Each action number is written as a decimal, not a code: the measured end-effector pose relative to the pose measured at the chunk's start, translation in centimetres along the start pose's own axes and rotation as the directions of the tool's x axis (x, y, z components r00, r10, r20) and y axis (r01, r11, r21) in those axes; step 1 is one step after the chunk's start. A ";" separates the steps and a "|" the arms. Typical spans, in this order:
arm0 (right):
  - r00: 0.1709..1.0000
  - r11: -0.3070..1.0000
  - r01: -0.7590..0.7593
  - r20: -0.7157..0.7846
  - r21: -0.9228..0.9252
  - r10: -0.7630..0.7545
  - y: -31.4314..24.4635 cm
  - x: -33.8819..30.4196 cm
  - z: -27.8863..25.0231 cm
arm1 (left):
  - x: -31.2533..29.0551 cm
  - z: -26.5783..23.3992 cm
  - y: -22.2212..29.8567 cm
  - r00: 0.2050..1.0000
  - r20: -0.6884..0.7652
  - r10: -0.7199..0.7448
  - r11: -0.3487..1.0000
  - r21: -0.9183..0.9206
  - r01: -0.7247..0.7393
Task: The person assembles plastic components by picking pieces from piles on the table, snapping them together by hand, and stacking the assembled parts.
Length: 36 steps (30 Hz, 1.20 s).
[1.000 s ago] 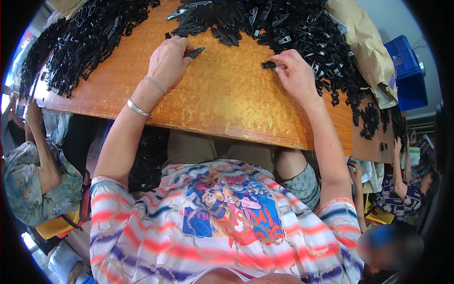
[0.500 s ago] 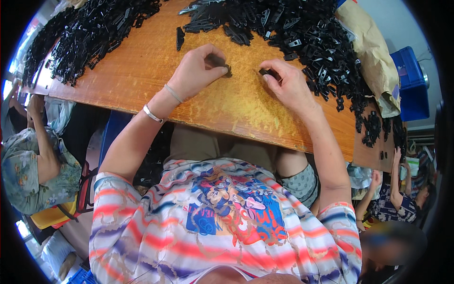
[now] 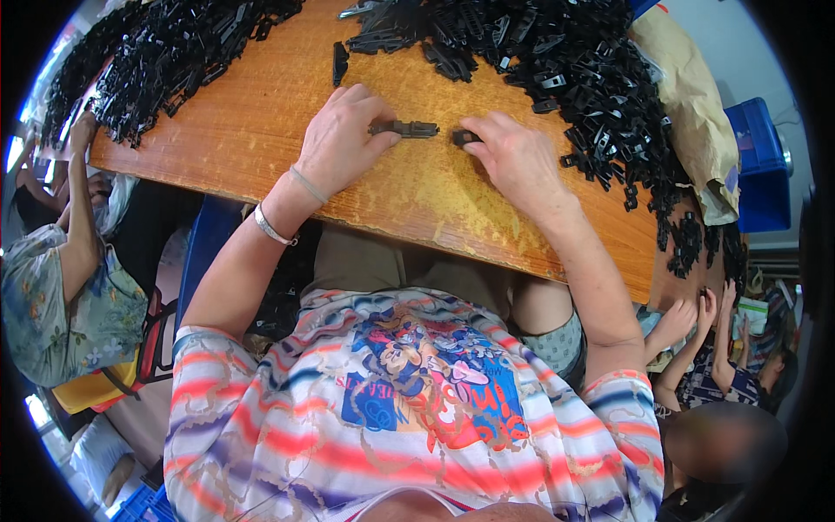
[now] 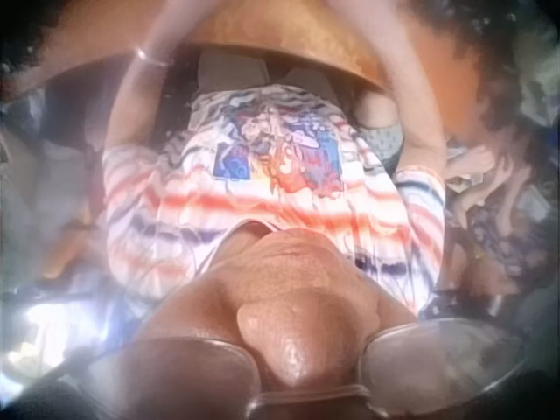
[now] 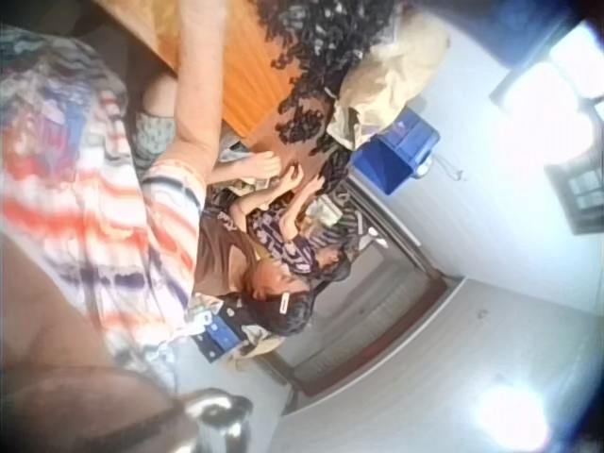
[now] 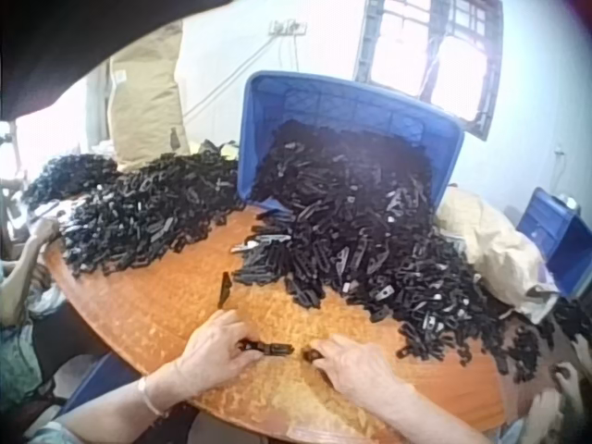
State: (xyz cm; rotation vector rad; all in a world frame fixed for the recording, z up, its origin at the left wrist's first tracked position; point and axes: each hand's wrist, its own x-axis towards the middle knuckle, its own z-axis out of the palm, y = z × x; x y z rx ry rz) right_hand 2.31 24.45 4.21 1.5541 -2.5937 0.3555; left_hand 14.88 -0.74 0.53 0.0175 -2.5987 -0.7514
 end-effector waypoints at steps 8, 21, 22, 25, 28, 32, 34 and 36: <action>0.977 0.869 -0.061 -0.147 0.491 0.152 -1.3 2.8 3.7 | 0.2 0.3 -0.3 1.000 0.009 -0.003 1.000 -0.014 0.003; 0.954 0.940 0.214 -0.263 0.267 -0.142 -0.3 4.9 4.6 | 0.8 1.0 0.3 1.000 0.021 -0.018 0.998 -0.059 0.019; 0.954 0.942 0.224 -0.254 0.249 -0.160 -0.3 4.9 4.6 | 0.8 0.8 0.4 1.000 0.018 0.000 0.998 -0.064 0.001; 0.971 0.935 0.214 -0.169 0.282 -0.172 -0.7 3.9 3.3 | -0.4 -1.0 0.4 0.992 0.123 -0.017 0.999 -0.042 0.022; 0.983 0.929 0.184 -0.088 0.321 -0.164 0.9 2.0 2.4 | -2.8 -7.6 -0.5 0.916 0.365 -0.167 0.986 0.064 0.154; 0.936 0.996 -0.084 -0.341 0.029 0.089 8.0 -0.4 -0.3 | -5.7 -12.6 -3.3 0.892 0.343 -0.295 0.920 -0.150 0.362; 0.905 0.926 -0.374 -0.239 -0.053 0.352 10.8 -1.3 -0.8 | -4.3 -12.1 -4.0 0.915 0.218 -0.339 0.912 -0.163 0.377; 0.866 0.873 -0.483 -0.189 -0.074 0.463 11.2 -0.6 -0.7 | -1.2 -9.0 -3.7 0.953 0.116 -0.282 0.954 -0.071 0.291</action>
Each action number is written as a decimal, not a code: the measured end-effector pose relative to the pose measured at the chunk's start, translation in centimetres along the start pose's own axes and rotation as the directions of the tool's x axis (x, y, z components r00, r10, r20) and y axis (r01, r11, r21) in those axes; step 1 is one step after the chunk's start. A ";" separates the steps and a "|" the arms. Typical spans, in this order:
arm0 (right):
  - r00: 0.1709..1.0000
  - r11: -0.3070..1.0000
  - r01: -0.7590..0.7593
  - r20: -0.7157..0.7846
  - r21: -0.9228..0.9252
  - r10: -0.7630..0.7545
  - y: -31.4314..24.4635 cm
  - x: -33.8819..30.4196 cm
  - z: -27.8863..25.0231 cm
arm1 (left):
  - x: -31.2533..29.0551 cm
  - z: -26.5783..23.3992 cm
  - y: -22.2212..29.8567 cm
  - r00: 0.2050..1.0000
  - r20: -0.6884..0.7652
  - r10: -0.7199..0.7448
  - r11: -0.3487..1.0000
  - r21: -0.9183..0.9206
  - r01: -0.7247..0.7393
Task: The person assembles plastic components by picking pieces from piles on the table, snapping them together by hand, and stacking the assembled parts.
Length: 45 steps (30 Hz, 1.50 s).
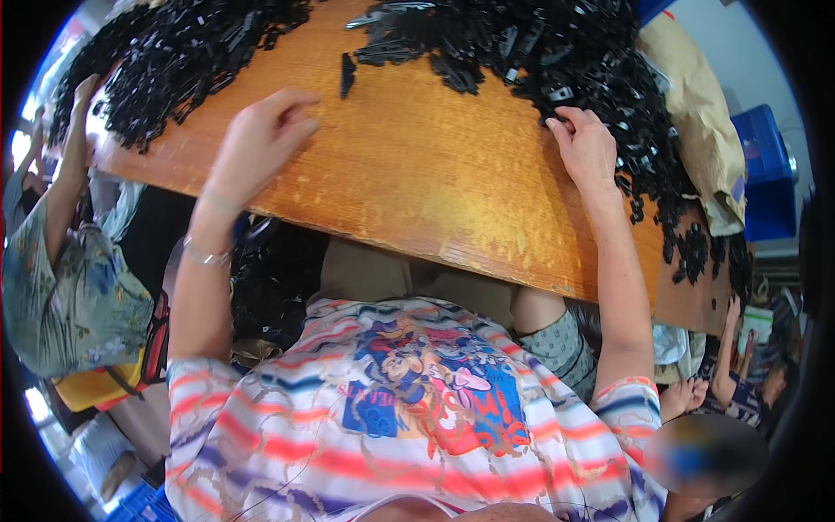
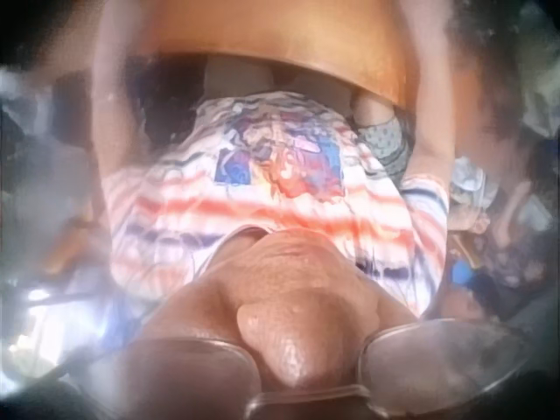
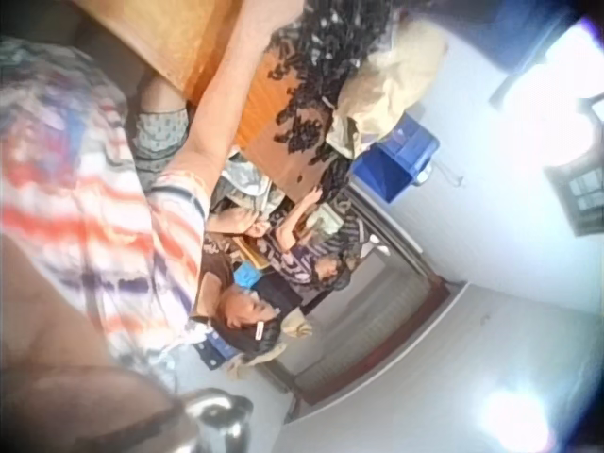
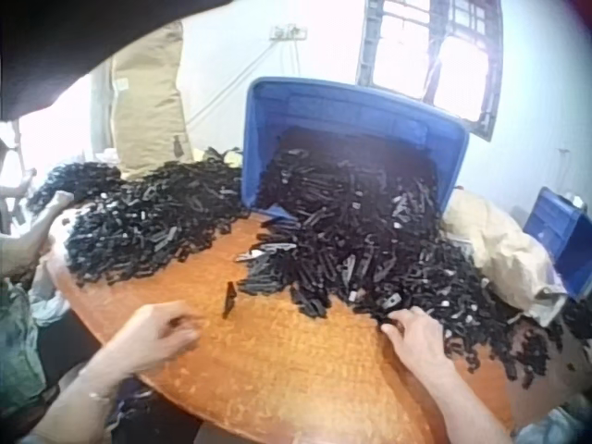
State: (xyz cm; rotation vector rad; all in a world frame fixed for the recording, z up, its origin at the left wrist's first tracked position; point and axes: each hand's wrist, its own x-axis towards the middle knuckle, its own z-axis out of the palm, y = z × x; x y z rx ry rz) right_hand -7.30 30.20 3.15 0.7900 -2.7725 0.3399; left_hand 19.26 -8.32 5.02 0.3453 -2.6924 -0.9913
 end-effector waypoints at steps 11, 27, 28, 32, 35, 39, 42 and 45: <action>0.995 0.995 -0.093 -0.034 0.028 0.094 -0.9 1.1 2.0 | 8.5 6.1 -0.7 0.975 -0.219 0.039 0.953 0.302 0.029; 0.981 0.925 0.104 0.117 0.365 -0.156 -6.2 -2.8 0.7 | 2.7 9.0 3.3 0.910 0.007 0.414 0.905 0.106 -0.412; 0.980 0.925 0.104 0.119 0.365 -0.157 -6.2 -2.7 0.9 | 2.7 8.9 3.3 0.921 -0.016 0.390 0.918 0.081 -0.388; 0.969 0.876 0.140 0.119 0.461 -0.217 -8.8 -2.7 0.4 | 2.4 8.7 2.8 0.947 -0.074 0.312 0.948 0.096 -0.304; 0.930 0.812 0.290 0.052 0.506 -0.365 -12.2 -3.1 0.6 | 2.3 8.6 2.3 0.947 -0.064 0.315 0.943 0.136 -0.304; 0.881 0.779 0.437 -0.040 0.449 -0.470 -13.4 -2.5 2.2 | 2.5 9.0 2.0 0.942 -0.082 0.325 0.943 0.106 -0.316; 0.869 0.781 0.468 -0.051 0.413 -0.493 -13.0 -2.1 2.6 | 2.7 9.1 1.8 0.943 -0.067 0.327 0.941 0.112 -0.319; 0.865 0.771 0.465 -0.035 0.436 -0.501 -12.5 -2.0 2.7 | 2.7 9.2 1.9 0.937 -0.075 0.340 0.938 0.102 -0.332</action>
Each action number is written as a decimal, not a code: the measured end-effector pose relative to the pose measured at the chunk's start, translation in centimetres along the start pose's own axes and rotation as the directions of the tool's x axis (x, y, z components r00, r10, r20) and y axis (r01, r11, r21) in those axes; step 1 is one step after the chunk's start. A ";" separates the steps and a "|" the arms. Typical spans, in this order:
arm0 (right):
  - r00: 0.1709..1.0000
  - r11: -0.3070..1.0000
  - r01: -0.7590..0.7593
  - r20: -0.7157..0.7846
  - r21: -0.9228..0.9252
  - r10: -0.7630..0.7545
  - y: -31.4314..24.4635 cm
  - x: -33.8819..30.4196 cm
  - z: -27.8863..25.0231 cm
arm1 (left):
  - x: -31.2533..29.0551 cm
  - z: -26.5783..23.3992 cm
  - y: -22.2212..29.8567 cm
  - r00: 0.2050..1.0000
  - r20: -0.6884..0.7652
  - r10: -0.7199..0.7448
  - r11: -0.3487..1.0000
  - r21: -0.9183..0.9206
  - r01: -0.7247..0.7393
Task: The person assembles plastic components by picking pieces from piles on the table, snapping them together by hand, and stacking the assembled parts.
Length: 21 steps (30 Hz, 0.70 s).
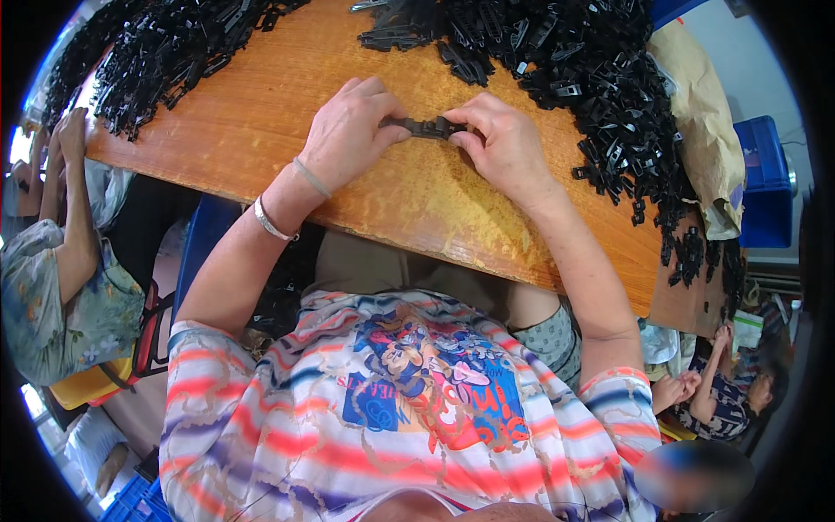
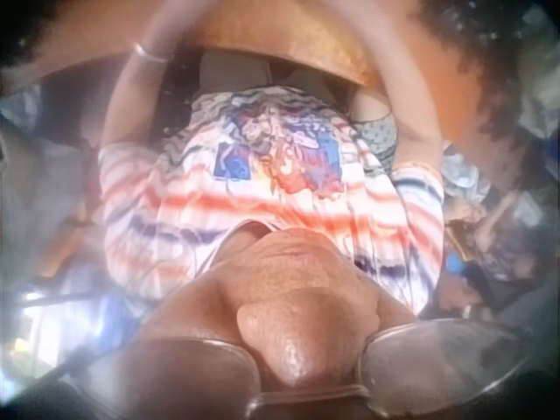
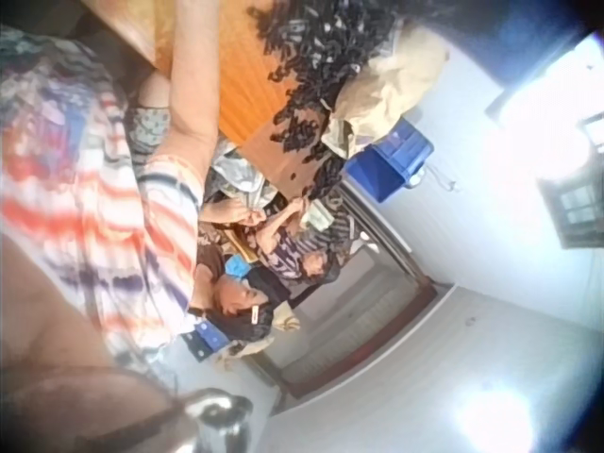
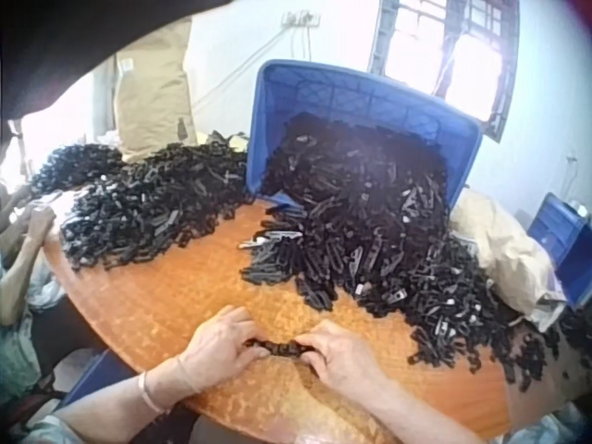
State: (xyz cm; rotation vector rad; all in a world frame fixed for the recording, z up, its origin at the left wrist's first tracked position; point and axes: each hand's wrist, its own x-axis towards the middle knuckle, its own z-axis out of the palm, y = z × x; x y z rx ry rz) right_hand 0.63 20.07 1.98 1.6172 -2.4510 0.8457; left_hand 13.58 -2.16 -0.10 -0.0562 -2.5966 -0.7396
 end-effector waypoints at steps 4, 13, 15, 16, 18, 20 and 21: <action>0.996 0.996 0.085 -0.004 0.024 -0.084 -0.5 1.0 1.2 | 0.3 0.4 0.5 1.000 0.006 0.015 1.000 -0.007 -0.015; 0.991 0.981 0.078 0.097 0.177 -0.096 -1.3 -0.1 0.5 | -3.1 -8.9 -1.3 0.876 0.481 0.038 0.992 -0.123 0.025; 0.996 0.981 0.052 0.062 0.186 -0.064 0.3 -1.4 -1.1 | -4.0 -13.1 -1.2 0.820 0.559 -0.122 0.956 -0.157 0.249; 0.994 0.991 -0.084 0.079 0.106 0.076 2.1 -1.4 -2.7 | -3.6 -13.7 -0.8 0.827 0.517 -0.221 0.943 -0.102 0.316; 0.974 0.961 -0.225 -0.068 -0.162 0.216 5.8 -1.7 -4.7 | -2.0 -11.7 -0.9 0.896 0.393 -0.206 0.948 -0.149 0.283; 0.948 0.922 -0.304 -0.169 -0.240 0.269 8.4 -1.6 -5.5 | 1.2 -8.4 -0.3 0.975 0.211 -0.066 0.992 -0.091 0.087; 0.940 0.901 -0.331 -0.185 -0.281 0.288 9.0 -1.2 -5.7 | 2.7 -6.4 -0.1 0.984 0.179 -0.010 0.999 -0.033 0.016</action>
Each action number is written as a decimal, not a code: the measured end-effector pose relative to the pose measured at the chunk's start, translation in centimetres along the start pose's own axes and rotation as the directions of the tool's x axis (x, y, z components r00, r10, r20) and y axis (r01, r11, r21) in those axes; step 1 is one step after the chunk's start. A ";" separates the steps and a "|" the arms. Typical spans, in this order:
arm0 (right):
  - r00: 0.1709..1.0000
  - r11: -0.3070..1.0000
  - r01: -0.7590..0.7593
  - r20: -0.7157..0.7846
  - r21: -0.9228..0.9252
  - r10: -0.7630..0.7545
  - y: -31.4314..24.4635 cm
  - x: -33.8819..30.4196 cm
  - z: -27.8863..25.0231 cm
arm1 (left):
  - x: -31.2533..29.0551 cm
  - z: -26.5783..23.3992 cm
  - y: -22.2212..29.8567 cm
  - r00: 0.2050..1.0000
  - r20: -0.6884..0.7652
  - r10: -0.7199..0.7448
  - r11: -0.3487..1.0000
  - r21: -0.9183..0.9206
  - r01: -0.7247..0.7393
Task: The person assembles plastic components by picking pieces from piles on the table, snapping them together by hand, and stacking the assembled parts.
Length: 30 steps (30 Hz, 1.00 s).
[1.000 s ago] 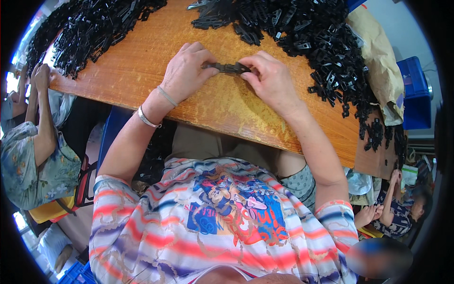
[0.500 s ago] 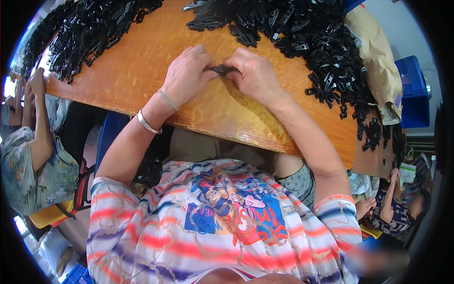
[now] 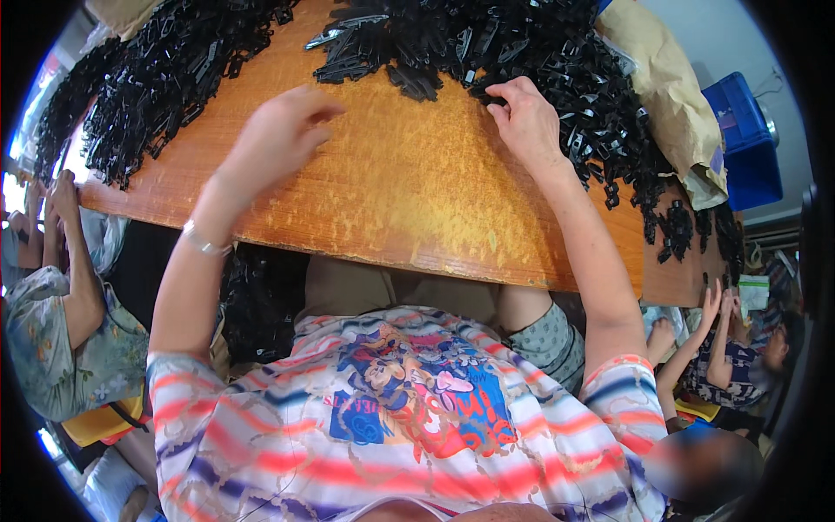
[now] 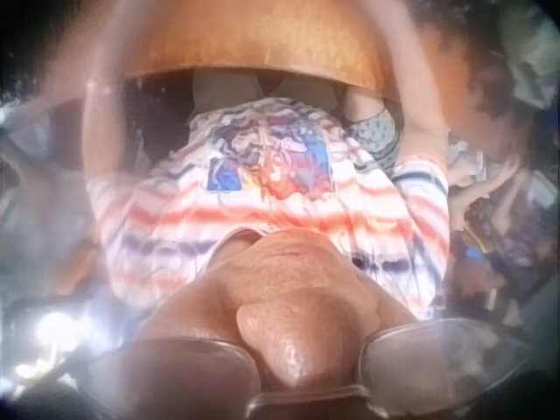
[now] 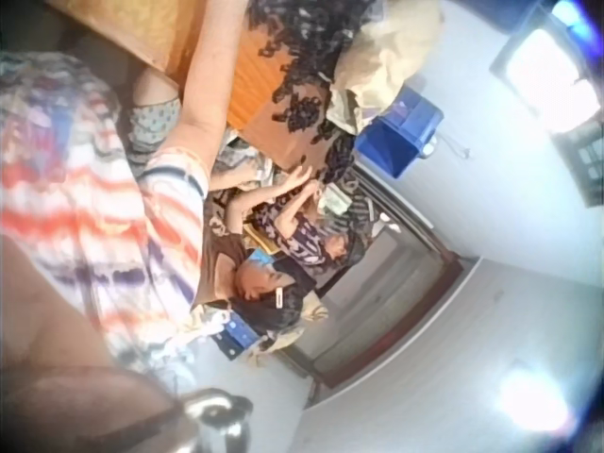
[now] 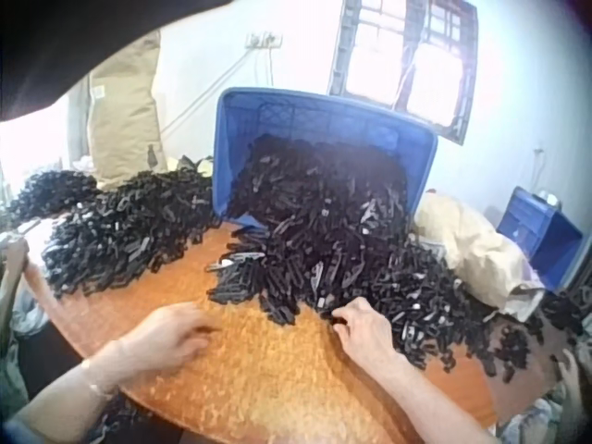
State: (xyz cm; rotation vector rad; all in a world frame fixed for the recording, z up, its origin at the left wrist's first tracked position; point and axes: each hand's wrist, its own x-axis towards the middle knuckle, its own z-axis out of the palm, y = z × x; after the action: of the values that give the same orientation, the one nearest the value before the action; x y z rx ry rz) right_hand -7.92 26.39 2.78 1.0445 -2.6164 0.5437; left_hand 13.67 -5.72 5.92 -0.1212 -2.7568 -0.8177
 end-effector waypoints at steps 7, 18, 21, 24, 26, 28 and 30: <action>0.997 0.989 0.000 0.071 -0.151 0.010 -1.2 1.1 1.3 | 10.2 9.6 -1.5 0.941 -0.100 0.325 0.912 0.297 -0.283; 0.953 0.948 0.250 0.120 0.196 -0.276 -1.3 -2.0 0.4 | 9.8 9.2 -1.0 0.911 -0.043 0.410 0.865 0.334 -0.374; 0.959 0.974 0.223 0.170 0.049 -0.228 -2.3 -3.1 -0.1 | 7.8 9.0 0.5 0.925 -0.035 0.378 0.900 0.248 -0.358; 0.945 0.945 0.308 0.083 0.109 -0.318 -3.6 -4.4 0.2 | 5.2 8.7 1.8 0.957 -0.003 0.291 0.941 0.179 -0.286; 0.949 0.957 0.270 0.136 0.106 -0.283 -4.2 -4.6 0.0 | 3.9 8.2 2.2 0.967 -0.070 0.245 0.965 0.110 -0.237; 0.961 0.985 0.165 0.217 0.042 -0.171 -4.5 -4.5 0.0 | 3.1 7.8 2.1 0.975 -0.099 0.198 0.977 0.099 -0.188; 0.958 0.992 0.094 0.264 0.084 -0.114 -4.6 -3.7 -0.3 | 2.6 7.6 1.6 0.981 -0.129 0.147 0.987 0.089 -0.136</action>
State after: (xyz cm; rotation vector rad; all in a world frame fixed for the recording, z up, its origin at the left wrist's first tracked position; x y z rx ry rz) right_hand -2.10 25.64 2.73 1.3565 -2.7673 0.5050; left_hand 9.68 -0.18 1.34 -0.2351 -2.6148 -0.6525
